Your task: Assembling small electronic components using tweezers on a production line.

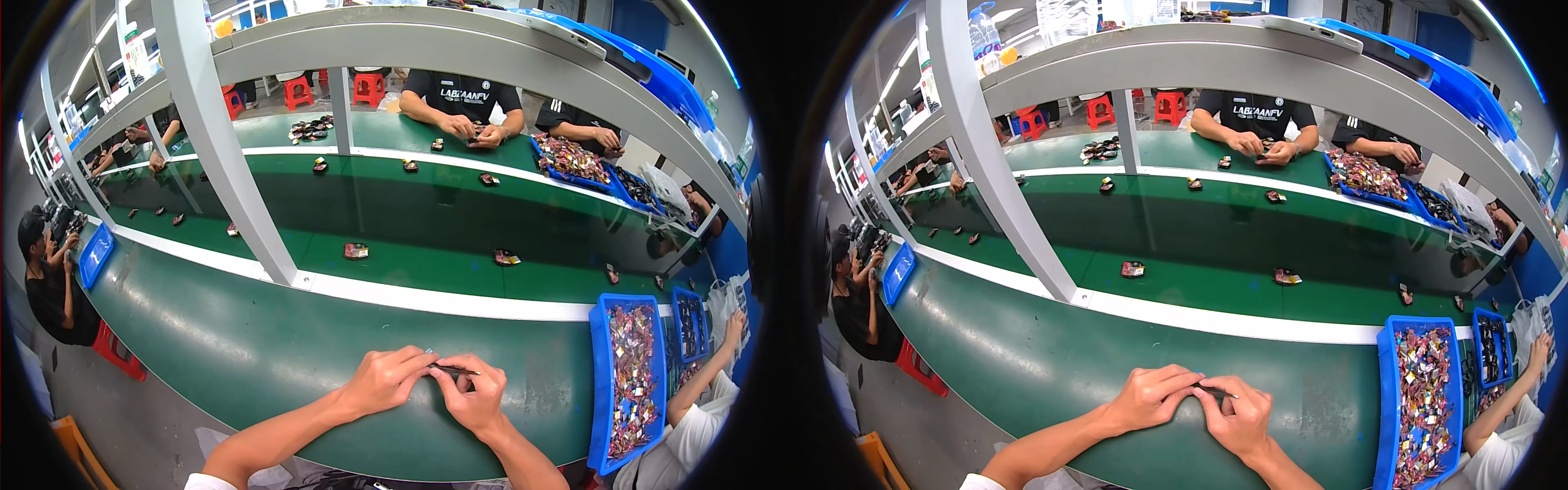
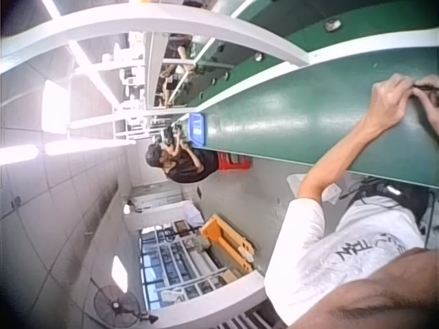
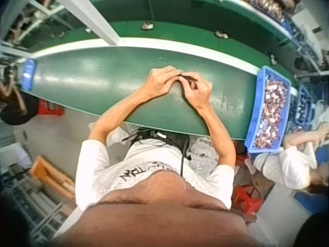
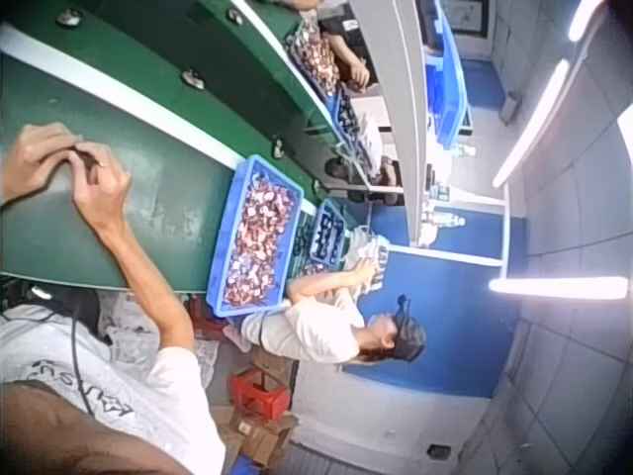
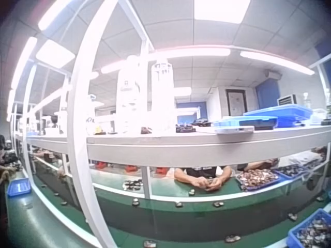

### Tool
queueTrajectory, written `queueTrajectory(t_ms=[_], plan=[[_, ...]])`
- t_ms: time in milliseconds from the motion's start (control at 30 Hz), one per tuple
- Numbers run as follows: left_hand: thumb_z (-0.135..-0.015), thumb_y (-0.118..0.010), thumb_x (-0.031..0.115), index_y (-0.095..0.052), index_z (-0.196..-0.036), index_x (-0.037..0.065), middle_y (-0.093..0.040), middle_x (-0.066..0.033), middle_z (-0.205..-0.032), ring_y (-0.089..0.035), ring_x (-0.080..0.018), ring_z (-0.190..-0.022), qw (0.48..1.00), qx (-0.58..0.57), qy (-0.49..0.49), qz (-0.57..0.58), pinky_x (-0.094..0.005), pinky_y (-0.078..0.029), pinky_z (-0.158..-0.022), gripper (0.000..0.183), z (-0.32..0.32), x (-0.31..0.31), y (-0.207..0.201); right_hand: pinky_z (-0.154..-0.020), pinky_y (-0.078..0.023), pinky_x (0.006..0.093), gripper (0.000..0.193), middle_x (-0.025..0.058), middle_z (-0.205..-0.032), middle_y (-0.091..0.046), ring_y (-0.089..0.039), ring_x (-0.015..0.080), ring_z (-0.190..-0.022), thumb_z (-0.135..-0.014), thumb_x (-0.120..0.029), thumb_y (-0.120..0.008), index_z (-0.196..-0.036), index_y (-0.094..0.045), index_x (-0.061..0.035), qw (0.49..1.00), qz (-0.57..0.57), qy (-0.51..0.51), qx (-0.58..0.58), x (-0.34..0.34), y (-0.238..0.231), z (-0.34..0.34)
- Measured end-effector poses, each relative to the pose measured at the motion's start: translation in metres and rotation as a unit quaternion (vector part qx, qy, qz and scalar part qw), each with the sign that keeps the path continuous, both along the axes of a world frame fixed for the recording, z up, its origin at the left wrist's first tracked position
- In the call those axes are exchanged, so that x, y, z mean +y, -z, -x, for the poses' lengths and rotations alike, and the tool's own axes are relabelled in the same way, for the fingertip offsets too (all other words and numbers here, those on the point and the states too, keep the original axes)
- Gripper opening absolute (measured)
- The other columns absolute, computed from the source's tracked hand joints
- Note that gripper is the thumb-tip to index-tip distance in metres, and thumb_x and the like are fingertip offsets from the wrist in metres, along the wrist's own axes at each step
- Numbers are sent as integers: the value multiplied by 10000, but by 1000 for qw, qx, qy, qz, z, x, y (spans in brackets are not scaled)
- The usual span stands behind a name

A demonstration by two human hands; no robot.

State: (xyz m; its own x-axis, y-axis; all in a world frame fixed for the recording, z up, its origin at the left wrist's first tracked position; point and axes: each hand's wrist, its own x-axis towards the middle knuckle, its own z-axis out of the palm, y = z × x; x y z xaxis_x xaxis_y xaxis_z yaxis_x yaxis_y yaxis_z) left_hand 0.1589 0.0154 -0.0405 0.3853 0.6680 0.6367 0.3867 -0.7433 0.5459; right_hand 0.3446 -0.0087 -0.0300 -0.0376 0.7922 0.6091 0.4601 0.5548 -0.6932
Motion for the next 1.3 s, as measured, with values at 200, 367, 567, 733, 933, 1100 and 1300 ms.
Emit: queueTrajectory(t_ms=[200, 367, 567, 733, 933, 1100, 1300], plan=[[-798, -757, -20, -731, -1037, -4, -726, -107, -929, -726, -266, -724, 1000, 13, -6, 3, -328, -601, -606, 240, 1, -1, -2, -403, -334, 253, 159, 50, -727, -696, -409, 71, -404, -776, -26, -845, -885, -729, -33, 1000, -17, -1, 9, 0, 2, 0], [-786, -760, -28, -728, -1003, -6, -722, -107, -929, -724, -264, -724, 1000, 8, -9, -3, -330, -597, -601, 220, 1, 0, -3, -403, -332, 249, 173, 49, -715, -685, -402, 65, -406, -787, -36, -847, -909, -724, -31, 1000, -9, 4, 12, 0, 2, 0], [-799, -756, -24, -731, -980, -3, -719, -102, -903, -721, -260, -711, 1000, 8, -16, -3, -331, -592, -592, 184, 1, 1, -3, -403, -325, 248, 178, 35, -687, -666, -394, 65, -401, -785, -33, -847, -914, -724, -34, 1000, -14, 5, 7, 0, 1, 1], [-811, -759, -12, -737, -939, 3, -717, -91, -862, -713, -254, -692, 1000, 3, -20, 2, -331, -584, -582, 130, 1, 1, -2, -405, -315, 251, 176, 1, -576, -575, -380, 67, -397, -782, -39, -846, -920, -736, -47, 1000, -10, 14, -3, -1, 5, 0], [-809, -764, -10, -740, -910, 12, -715, -83, -839, -708, -250, -681, 1000, 0, -19, 8, -329, -579, -575, 106, 2, 2, -2, -408, -316, 251, 168, -3, -554, -558, -379, 68, -398, -780, -39, -846, -915, -745, -48, 1000, -1, 11, 1, -1, 4, 1], [-817, -764, 6, -709, -898, 5, -696, -98, -840, -689, -297, -670, 1000, -11, -16, -1, -368, -545, -550, 98, -1, 1, -4, -410, -327, 249, 158, 35, -656, -672, -390, 71, -402, -778, -34, -844, -902, -745, -37, 1000, -1, 11, 16, -1, 1, 1], [-792, -770, -16, -737, -939, 2, -714, -90, -843, -710, -251, -683, 1000, 5, -25, -13, -326, -578, -565, 152, 1, 1, -1, -410, -328, 249, 163, 38, -688, -692, -391, 72, -404, -767, -37, -852, -892, -749, -41, 1000, 9, 6, 15, 0, 0, 0]])
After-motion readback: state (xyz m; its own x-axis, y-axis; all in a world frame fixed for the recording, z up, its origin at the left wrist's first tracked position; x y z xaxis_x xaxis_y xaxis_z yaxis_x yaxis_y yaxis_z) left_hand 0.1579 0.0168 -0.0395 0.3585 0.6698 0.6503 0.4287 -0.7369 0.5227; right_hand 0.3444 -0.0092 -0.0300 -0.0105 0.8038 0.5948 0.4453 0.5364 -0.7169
